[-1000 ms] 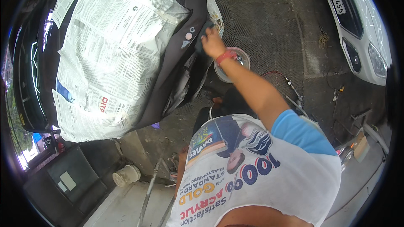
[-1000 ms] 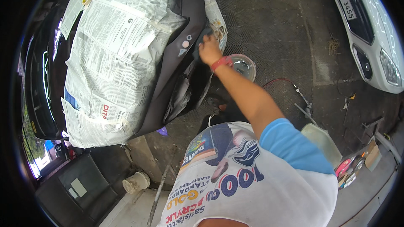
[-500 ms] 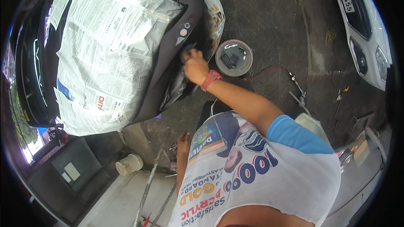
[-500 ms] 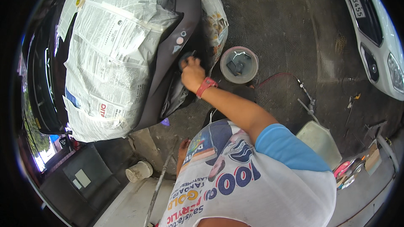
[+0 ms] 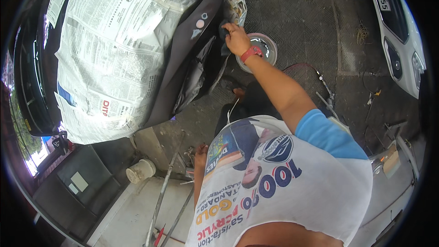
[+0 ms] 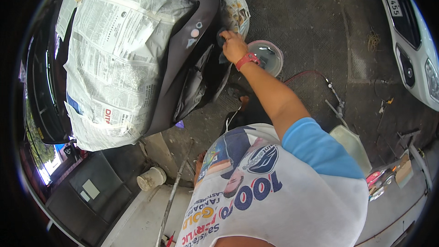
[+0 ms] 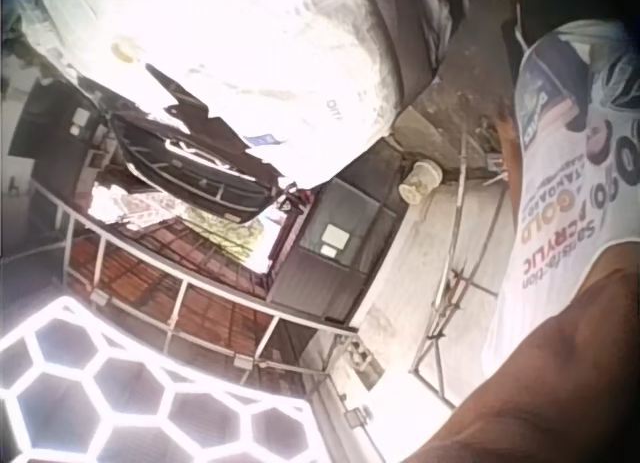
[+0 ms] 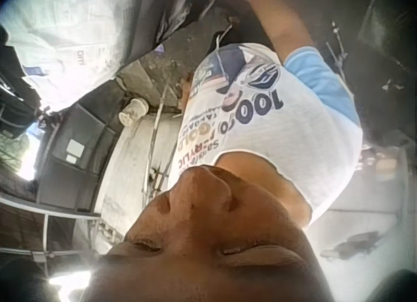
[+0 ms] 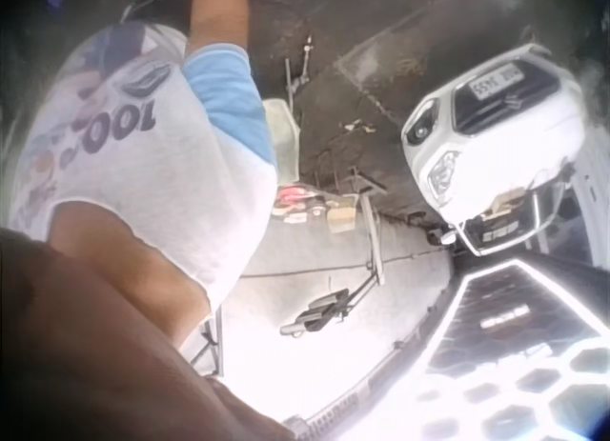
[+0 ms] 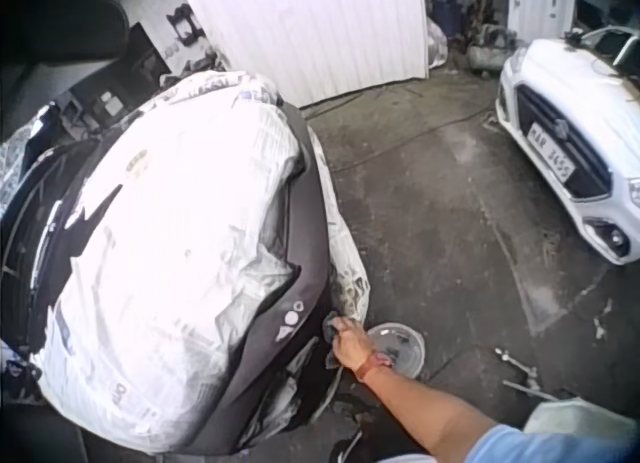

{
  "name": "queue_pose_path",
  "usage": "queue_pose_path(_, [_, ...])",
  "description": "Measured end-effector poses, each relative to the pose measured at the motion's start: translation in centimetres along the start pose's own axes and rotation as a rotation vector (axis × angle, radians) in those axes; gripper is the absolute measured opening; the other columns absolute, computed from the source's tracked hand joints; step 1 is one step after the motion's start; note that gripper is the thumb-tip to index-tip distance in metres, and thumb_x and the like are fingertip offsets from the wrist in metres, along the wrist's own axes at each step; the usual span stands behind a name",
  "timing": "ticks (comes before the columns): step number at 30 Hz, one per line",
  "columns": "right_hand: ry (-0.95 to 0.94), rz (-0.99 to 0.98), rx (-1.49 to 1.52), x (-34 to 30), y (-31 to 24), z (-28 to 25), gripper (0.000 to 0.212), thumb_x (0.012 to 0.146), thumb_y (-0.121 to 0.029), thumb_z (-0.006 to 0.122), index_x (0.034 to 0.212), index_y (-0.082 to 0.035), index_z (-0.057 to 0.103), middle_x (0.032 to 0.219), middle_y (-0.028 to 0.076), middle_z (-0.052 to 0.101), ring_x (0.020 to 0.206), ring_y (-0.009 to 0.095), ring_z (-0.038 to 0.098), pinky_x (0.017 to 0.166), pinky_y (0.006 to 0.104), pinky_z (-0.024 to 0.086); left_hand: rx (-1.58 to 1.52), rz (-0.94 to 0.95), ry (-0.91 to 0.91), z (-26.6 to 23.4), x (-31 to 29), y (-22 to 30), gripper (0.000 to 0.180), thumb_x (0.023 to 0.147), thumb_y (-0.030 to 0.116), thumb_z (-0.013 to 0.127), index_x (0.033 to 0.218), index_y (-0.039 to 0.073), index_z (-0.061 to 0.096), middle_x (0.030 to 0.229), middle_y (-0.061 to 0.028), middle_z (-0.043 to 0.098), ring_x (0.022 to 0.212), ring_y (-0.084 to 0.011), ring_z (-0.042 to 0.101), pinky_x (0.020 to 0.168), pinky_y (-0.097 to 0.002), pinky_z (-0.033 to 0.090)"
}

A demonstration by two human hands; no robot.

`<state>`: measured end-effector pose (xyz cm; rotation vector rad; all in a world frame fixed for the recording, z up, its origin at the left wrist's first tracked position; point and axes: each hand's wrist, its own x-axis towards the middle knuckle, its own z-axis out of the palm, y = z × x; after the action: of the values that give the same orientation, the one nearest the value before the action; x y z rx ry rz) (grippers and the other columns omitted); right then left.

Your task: The person sands a black car bumper with a sanding block, then uses a spray gun to apply a coating to the surface. They inspect the bumper by touching it and later handle several small transparent plastic sheets, possibly for masking or protection.

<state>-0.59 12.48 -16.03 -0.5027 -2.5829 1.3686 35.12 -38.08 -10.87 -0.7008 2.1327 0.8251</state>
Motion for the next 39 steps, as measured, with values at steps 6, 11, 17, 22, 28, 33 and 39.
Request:
queue_pose_path(6, [-0.203, 0.233, 0.053, -9.4, 3.8, 10.9, 0.042, 0.094, -0.006, 0.061, 0.134, -0.015, 0.064, 0.134, 0.022, 0.069, 0.12, 0.045, 0.066, 0.105, 0.0518, 0.053, 0.096, -0.051, -0.042, -0.1, -1.8, 0.3, 0.055, 0.106, 0.038, 0.069, 0.144, -0.001, 0.062, 0.13, -0.0218, 0.075, 0.124, -0.0264, 0.071, 0.104, -0.0348, 0.052])
queue_pose_path(11, [-0.015, 0.429, 0.23, -7.4, 1.8, 9.3, 0.033, 0.096, -0.007, 0.06, 0.129, -0.011, 0.067, 0.116, 0.025, 0.076, 0.109, 0.045, 0.073, 0.098, 0.0534, 0.056, 0.037, -0.063, 0.007, -3.5, -2.4, -1.0, 0.057, 0.106, 0.039, 0.069, 0.146, -0.002, 0.06, 0.131, -0.0235, 0.074, 0.123, -0.0271, 0.071, 0.105, -0.0351, 0.052])
queue_pose_path(17, [0.22, 0.177, 0.124, -6.7, 2.4, 10.4, 0.037, 0.091, -0.007, 0.069, 0.126, -0.003, 0.061, 0.119, 0.025, 0.071, 0.114, 0.048, 0.066, 0.104, 0.0526, 0.052, 0.074, -0.083, -0.012, -3.7, -4.0, 4.4, 0.056, 0.108, 0.039, 0.066, 0.147, -0.001, 0.06, 0.134, -0.0218, 0.073, 0.122, -0.0294, 0.071, 0.104, -0.0363, 0.052])
queue_pose_path(22, [-0.021, 0.521, 0.128, -13.2, 4.0, 18.0, 0.047, 0.093, -0.014, 0.07, 0.138, -0.004, 0.062, 0.139, 0.025, 0.067, 0.13, 0.044, 0.063, 0.112, 0.0487, 0.05, 0.082, -0.068, -0.008, -5.8, -1.2, 3.7, 0.055, 0.108, 0.037, 0.067, 0.149, 0.0, 0.06, 0.134, -0.0192, 0.074, 0.121, -0.0288, 0.072, 0.103, -0.0377, 0.053])
queue_pose_path(28, [-0.853, 0.397, 0.132, -14.7, 6.2, 17.6, 0.051, 0.094, -0.016, 0.063, 0.145, -0.011, 0.065, 0.144, 0.024, 0.067, 0.135, 0.04, 0.063, 0.117, 0.0442, 0.048, 0.115, -0.093, -0.023, -5.8, -0.8, 4.9, 0.057, 0.108, 0.038, 0.067, 0.152, 0.003, 0.059, 0.137, -0.0184, 0.072, 0.126, -0.0283, 0.069, 0.108, -0.0382, 0.051])
queue_pose_path(33, [-0.62, 0.501, 0.361, -12.4, 9.3, 11.9, 0.051, 0.097, -0.017, 0.067, 0.148, -0.012, 0.063, 0.148, 0.022, 0.065, 0.142, 0.036, 0.059, 0.118, 0.0411, 0.045, 0.207, -0.084, -0.008, -3.7, -1.9, 8.7, 0.057, 0.108, 0.038, 0.068, 0.153, 0.004, 0.058, 0.14, -0.0191, 0.071, 0.129, -0.0282, 0.068, 0.111, -0.0383, 0.05])
queue_pose_path(39, [-0.332, 0.542, 0.45, -8.6, 9.7, -1.9, 0.051, 0.099, -0.017, 0.069, 0.149, -0.011, 0.06, 0.151, 0.022, 0.063, 0.143, 0.038, 0.057, 0.119, 0.0417, 0.043, 0.105, -0.025, -0.05, 0.2, -2.9, 11.5, 0.057, 0.108, 0.039, 0.067, 0.151, 0.003, 0.059, 0.139, -0.0205, 0.071, 0.13, -0.0308, 0.068, 0.112, -0.0393, 0.05])
